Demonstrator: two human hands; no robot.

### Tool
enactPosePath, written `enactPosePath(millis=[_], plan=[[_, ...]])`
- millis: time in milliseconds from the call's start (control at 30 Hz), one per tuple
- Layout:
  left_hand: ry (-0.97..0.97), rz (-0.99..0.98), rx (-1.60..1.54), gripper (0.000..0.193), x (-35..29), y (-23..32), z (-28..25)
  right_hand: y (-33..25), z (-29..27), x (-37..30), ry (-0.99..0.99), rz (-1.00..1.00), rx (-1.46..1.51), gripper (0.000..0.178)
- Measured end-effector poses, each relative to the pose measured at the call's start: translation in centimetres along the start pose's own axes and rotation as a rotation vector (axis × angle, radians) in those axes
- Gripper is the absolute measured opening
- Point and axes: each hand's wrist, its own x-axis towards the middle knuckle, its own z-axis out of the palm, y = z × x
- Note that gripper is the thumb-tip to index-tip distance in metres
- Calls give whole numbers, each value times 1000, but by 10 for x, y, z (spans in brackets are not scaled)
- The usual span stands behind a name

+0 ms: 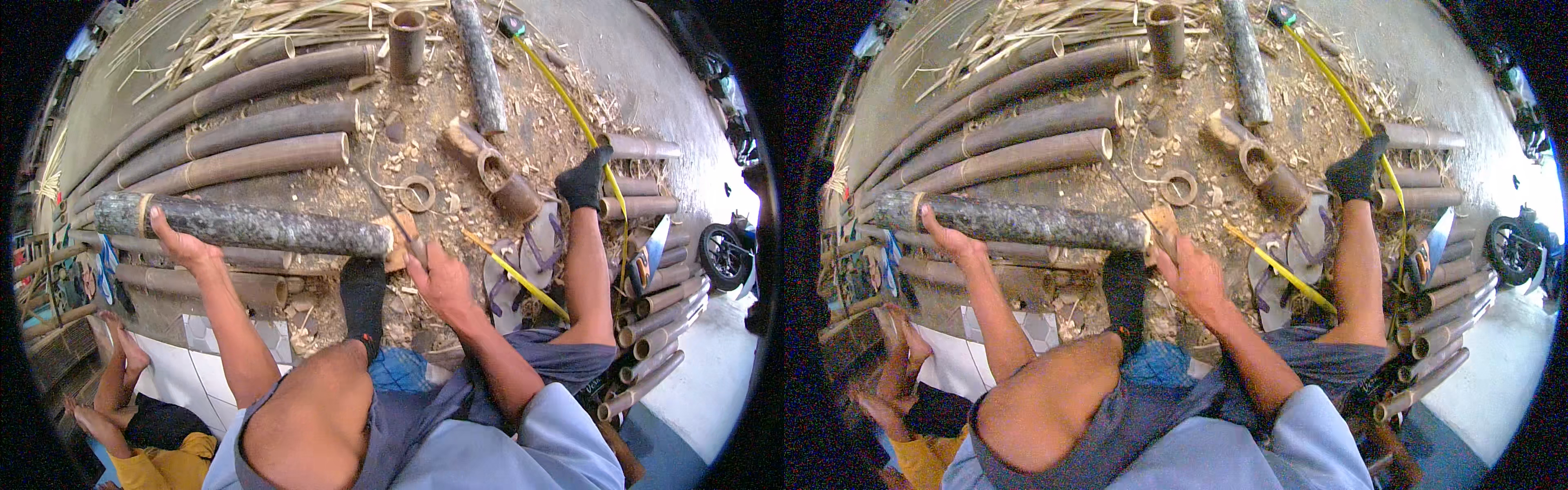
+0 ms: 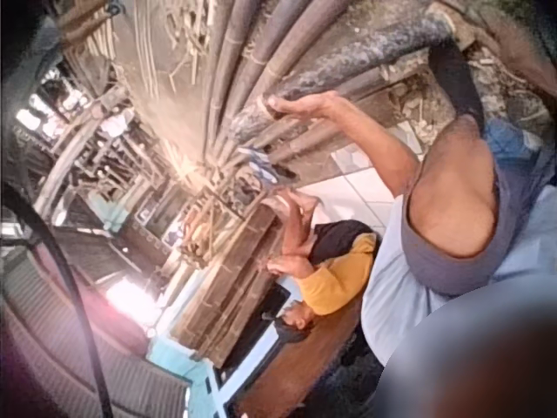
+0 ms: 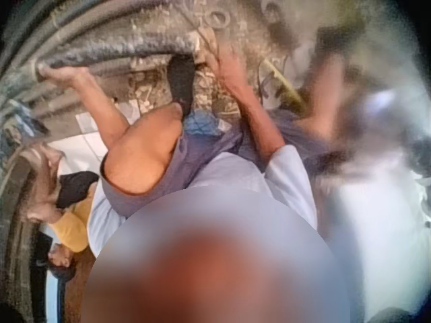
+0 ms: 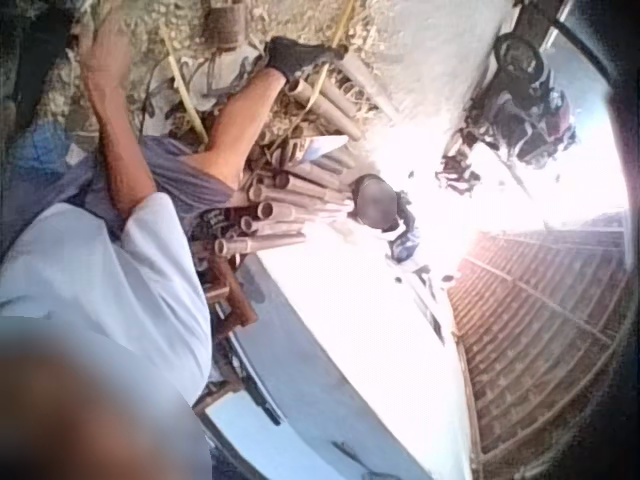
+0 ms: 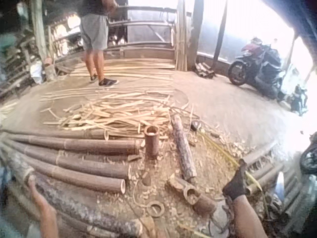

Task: The person sits on the floor and uses a hand saw to cut a long bamboo pole into shorter sections. They measure the bamboo with a tape measure and use a knife to scrape the surface. The cut pieces are placed on the floor.

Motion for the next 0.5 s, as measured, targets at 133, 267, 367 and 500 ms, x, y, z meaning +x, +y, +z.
enactPosePath(millis=[133, 267, 367, 500], plan=[[-6, 25, 24, 49, -4, 3, -2, 0, 6, -3, 323, -236, 307, 43], [-24, 35, 21, 49, -4, 2, -4, 6, 12, -3, -74, 26, -124, 47], [-54, 34, 12, 53, 1, -2, -4, 8, 7, -4, -7, -50, -113, 52], [-67, -22, -66, 55, 2, -4, -8, 2, -1, -4, 201, -182, 363, 53]])
